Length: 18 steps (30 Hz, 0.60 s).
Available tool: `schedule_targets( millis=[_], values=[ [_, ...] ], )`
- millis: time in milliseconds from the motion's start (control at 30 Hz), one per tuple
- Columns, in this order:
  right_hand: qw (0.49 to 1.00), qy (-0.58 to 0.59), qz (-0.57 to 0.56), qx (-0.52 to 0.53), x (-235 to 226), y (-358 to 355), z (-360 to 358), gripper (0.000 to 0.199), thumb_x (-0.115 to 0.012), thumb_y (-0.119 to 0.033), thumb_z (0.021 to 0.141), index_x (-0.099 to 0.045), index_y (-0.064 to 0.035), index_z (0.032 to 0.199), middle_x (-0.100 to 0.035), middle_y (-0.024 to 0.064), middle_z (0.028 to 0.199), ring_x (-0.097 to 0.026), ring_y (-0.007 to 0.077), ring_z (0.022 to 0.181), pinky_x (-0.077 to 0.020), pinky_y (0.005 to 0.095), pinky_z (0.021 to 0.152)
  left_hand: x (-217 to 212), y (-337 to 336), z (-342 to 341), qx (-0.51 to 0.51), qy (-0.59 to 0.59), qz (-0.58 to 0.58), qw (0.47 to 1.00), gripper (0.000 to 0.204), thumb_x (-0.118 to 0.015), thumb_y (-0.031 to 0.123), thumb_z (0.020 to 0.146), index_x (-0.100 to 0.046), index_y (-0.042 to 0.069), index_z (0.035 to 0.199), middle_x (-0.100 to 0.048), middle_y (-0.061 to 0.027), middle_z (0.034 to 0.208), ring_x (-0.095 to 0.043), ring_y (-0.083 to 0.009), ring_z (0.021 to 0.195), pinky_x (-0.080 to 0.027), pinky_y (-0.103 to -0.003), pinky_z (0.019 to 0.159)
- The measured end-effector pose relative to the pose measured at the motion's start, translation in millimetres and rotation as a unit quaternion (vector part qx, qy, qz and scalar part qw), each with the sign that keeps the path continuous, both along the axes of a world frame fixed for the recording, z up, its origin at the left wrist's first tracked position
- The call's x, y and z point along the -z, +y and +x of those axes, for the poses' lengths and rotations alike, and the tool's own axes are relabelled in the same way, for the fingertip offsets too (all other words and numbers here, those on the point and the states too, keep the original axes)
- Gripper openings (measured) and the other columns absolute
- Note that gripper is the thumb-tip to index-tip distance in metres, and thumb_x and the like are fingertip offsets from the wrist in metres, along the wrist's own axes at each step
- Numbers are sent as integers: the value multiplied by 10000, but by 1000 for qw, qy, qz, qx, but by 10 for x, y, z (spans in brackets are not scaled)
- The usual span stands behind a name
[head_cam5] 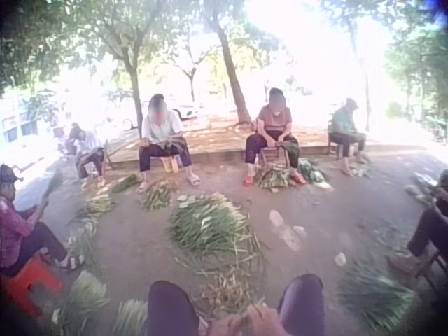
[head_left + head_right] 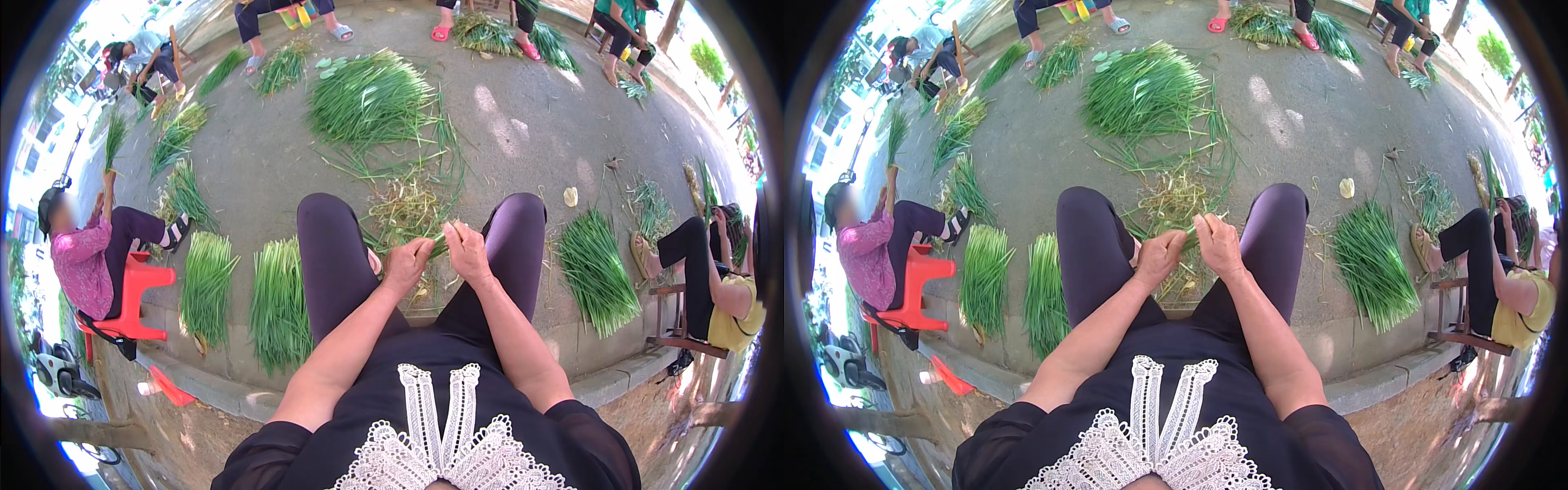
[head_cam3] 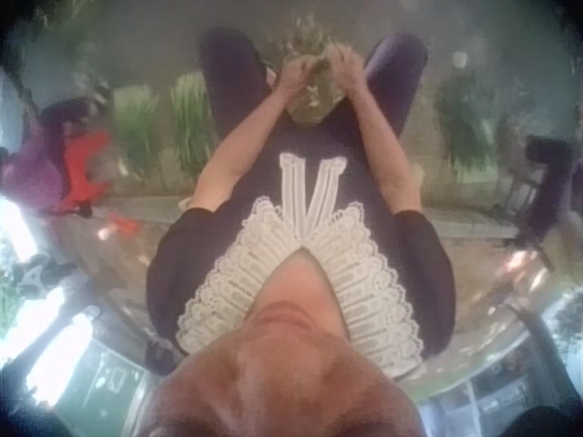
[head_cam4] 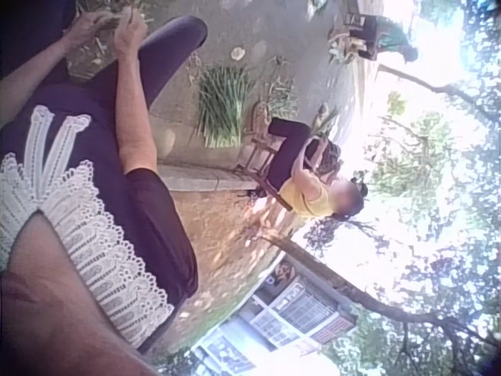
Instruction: The person cleans scallions by hand, peeling away the outer layers and removing the roots while sitting outdoors with other people.
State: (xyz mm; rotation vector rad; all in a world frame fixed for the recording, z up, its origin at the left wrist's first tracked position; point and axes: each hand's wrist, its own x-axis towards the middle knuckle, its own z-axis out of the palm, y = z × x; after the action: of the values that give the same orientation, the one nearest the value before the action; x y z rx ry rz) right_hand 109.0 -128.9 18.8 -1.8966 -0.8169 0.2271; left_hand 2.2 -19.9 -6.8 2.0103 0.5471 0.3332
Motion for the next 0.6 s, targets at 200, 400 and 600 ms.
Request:
schedule_targets(
  millis=[200, 400, 600],
  values=[
    [992, 122, 13, -25, 17, -18, 30, 270, -466, -202, 888, -474, -1, 708, -490, 121, 570, -489, 230, 492, -391, 340, 499, -50, -6, 3, -1, 12, -32, 999, 315, -467, 336, 894, -611, 56, 868, -546, -42, 569, -537, -105, 494, -420, -263, 496],
    [991, 124, 29, -31, -32, -2, 6, 251, -452, -190, 891, -491, -2, 729, -493, 99, 567, -504, 180, 497, -401, 316, 500, 14, 15, 10, -7, -2, -19, 1000, 331, -461, 337, 897, -610, 44, 858, -537, -39, 560, -526, -89, 494, -410, -255, 481],
    [997, 72, 30, 15, 93, -22, 98, 214, -462, -159, 869, -521, -1, 739, -494, 88, 558, -495, 162, 484, -400, 309, 491, -11, 11, 11, -3, 13, -33, 999, 339, -466, 343, 894, -613, 38, 871, -536, -29, 560, -527, -84, 495, -414, -249, 481]
  ],
)
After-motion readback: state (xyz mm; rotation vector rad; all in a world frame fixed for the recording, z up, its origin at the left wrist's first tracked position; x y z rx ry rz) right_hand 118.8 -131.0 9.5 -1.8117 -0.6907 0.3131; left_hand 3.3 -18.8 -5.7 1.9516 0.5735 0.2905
